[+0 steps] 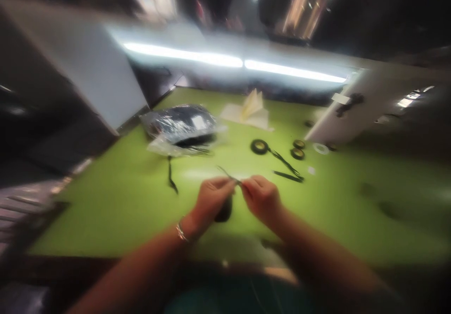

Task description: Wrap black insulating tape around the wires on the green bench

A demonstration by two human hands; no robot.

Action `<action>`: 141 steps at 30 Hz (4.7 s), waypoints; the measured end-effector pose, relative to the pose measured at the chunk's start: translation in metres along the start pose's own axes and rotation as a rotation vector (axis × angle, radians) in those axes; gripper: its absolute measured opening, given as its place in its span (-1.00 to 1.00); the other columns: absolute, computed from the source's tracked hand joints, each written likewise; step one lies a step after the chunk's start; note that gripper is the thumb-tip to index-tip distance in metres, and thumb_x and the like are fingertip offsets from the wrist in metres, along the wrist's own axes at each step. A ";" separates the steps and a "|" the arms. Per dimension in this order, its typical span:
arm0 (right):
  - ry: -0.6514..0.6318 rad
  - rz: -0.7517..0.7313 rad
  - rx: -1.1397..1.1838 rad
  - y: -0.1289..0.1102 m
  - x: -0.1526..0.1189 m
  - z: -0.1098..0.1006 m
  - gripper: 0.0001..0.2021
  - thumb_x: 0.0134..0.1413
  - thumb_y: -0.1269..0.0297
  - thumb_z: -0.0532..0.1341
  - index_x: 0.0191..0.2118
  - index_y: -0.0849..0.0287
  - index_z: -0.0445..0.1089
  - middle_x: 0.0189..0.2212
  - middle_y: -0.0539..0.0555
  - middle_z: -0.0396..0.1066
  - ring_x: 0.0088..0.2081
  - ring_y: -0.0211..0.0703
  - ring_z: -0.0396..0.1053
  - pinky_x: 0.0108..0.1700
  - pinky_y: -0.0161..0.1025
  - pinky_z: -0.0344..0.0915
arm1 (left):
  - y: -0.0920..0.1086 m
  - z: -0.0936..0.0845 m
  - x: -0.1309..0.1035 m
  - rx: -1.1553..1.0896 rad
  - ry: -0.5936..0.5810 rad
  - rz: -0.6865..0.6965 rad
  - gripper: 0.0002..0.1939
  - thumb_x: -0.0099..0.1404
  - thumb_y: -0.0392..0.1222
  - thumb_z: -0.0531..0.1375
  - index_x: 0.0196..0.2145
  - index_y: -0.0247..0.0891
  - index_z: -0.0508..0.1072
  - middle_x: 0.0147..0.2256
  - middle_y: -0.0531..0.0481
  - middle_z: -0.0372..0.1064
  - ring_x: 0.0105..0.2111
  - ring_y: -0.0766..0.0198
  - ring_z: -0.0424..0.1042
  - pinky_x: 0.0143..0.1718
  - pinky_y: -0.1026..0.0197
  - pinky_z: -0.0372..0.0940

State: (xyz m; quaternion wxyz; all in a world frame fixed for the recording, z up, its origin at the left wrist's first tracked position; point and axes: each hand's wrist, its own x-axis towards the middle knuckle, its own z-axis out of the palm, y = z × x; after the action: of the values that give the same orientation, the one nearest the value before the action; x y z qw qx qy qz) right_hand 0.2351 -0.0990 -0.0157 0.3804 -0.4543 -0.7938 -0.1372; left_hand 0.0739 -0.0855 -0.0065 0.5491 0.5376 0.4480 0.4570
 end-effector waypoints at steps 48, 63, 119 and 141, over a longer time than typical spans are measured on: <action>-0.418 0.048 0.089 0.008 0.008 0.000 -0.80 0.23 0.35 0.08 -0.44 0.16 0.30 -0.53 0.00 0.36 -0.49 -0.27 0.22 -0.41 -0.32 0.05 | -0.017 -0.006 0.012 -0.034 -0.042 -0.115 -0.58 0.21 0.11 0.16 -0.50 -0.35 0.43 -0.59 0.04 0.30 -0.62 0.41 0.11 -0.58 0.31 0.02; -0.383 0.200 0.228 0.011 0.011 -0.009 -0.78 0.18 0.37 0.09 -0.50 0.16 0.31 -0.57 -0.01 0.36 -0.51 -0.28 0.25 -0.40 -0.34 0.10 | -0.026 -0.004 0.019 0.172 -0.096 0.081 -0.67 0.07 -0.04 0.32 -0.26 -0.30 0.50 -0.26 -0.11 0.49 -0.20 0.12 0.44 -0.10 0.14 0.27; -0.452 0.285 0.368 0.001 0.013 -0.015 -0.80 0.24 0.35 0.07 -0.35 0.14 0.41 -0.44 0.01 0.47 -0.40 -0.24 0.39 -0.33 -0.32 0.23 | -0.015 -0.001 0.007 -0.006 -0.076 -0.034 -0.64 0.20 0.05 0.20 -0.53 -0.33 0.48 -0.61 0.07 0.28 -0.60 0.40 0.16 -0.55 0.30 0.06; -0.261 0.126 0.158 0.003 0.007 -0.011 -0.87 0.15 0.40 0.16 -0.43 0.14 0.35 -0.49 0.03 0.41 -0.42 -0.21 0.32 -0.35 -0.31 0.18 | -0.025 -0.003 0.012 -0.101 -0.134 -0.127 -0.58 0.18 0.12 0.21 -0.47 -0.36 0.48 -0.50 -0.03 0.40 -0.51 0.35 0.27 -0.42 0.29 0.15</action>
State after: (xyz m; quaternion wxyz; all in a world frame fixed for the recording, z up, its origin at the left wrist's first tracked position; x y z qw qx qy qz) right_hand 0.2408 -0.0996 -0.0035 0.3166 -0.4858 -0.8147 0.0098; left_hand 0.0733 -0.0727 -0.0315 0.6320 0.5091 0.4198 0.4063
